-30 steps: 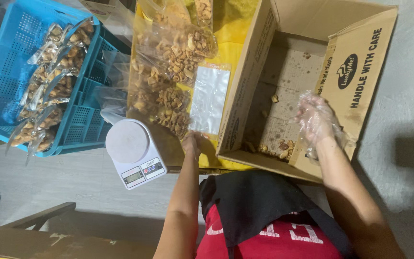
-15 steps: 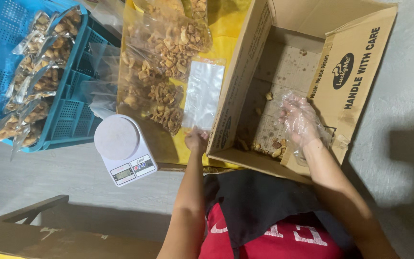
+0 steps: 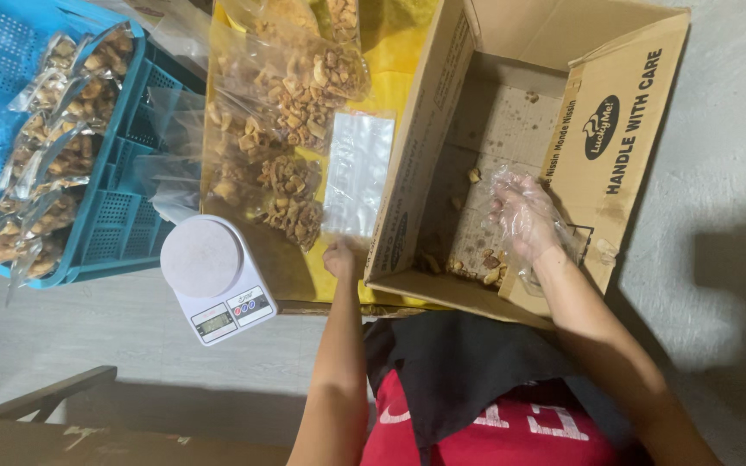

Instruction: The person scoops dried fruit from a cardboard box into clear plastic bags, weighs each bag on a digital scale, and places the filled bags into a blue crate. The process is repeated multiple times.

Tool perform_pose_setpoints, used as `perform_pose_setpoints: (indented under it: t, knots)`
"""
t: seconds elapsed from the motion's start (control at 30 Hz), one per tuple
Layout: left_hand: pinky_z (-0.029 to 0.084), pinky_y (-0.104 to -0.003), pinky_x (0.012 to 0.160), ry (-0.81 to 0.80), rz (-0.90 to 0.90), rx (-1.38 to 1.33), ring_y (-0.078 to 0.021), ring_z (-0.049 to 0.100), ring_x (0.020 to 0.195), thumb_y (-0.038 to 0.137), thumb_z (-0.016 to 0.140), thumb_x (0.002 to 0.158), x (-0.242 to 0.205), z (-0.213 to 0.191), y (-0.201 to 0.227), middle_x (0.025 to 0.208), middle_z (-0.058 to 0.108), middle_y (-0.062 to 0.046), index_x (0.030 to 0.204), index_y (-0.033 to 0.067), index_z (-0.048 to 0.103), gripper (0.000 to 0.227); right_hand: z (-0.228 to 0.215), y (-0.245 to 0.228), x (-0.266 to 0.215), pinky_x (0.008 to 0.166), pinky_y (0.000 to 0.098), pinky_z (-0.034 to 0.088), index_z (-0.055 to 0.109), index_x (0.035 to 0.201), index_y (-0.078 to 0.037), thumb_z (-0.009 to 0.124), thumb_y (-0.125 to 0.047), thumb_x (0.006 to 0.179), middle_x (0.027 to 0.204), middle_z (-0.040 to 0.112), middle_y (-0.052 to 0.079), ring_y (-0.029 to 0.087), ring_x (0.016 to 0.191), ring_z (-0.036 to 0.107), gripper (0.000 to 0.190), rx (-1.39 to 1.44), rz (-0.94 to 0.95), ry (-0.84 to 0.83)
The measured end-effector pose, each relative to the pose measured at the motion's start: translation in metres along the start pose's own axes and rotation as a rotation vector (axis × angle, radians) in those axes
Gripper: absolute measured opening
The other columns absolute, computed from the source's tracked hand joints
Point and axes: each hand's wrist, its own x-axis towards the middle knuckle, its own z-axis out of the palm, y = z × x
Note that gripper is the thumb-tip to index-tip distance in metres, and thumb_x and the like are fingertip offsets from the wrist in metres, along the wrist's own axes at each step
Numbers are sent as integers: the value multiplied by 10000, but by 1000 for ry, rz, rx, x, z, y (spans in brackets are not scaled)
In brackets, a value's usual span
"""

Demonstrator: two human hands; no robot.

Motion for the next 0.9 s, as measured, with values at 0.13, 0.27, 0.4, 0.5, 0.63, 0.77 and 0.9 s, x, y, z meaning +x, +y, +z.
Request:
perform_pose_setpoints:
  t: [0.13,0.27,0.4,0.5,0.63,0.77,0.9]
  knots:
    - [563,-410,780,-85,259,220,-285,735,823,266,684,949,-39,-74,29,931,764,-208,1062,44,784,268,1,-4,-3,616,287,559,593,1222,-76,632,-8,981,1026,665,39,123,738,635,254,1,-52,-50]
    - [601,-338,844,-158,642,82,-258,744,948,94,656,952,-88,-168,120,1039,759,-156,1023,-27,703,147,19,-20,-13,641,320,576,626,1269,-104,638,-71,970,1069,679,61,149,766,659,300,-244,12,-39]
    - [600,-317,796,-514,812,105,-213,766,928,46,584,976,-145,-235,243,1046,757,-133,1187,-12,629,224,55,-42,-42,895,396,446,475,1441,-192,690,-253,974,1367,527,71,228,1112,531,518,-1171,94,-109]
    - [599,-346,762,-739,1038,331,-233,761,889,59,627,979,-190,-258,322,1026,752,-154,1211,41,685,240,76,-70,-77,1085,452,349,361,1571,-259,728,-389,976,1589,413,79,287,1371,435,711,-1240,-49,-202]
    - [603,-353,781,-1070,1475,392,-234,768,909,54,686,950,-227,-243,392,1074,783,-137,1205,69,693,256,90,-103,-113,981,397,505,238,1650,-176,749,-304,884,1749,175,86,259,1542,327,930,-343,-406,-722]
    - [627,-305,800,-1370,1442,257,-222,754,915,133,728,968,-224,-196,443,1026,781,-97,1313,85,614,367,103,-122,-107,1014,462,560,395,1551,-54,703,-124,975,1599,361,184,253,1388,456,657,-144,-437,-821]
    - [602,-380,934,-1663,791,-343,-283,685,1042,449,669,978,-188,-168,456,1215,698,-153,1517,99,401,696,105,-129,-88,1056,464,632,558,1407,23,661,-33,1060,1411,590,239,240,1101,676,367,79,-504,-754]
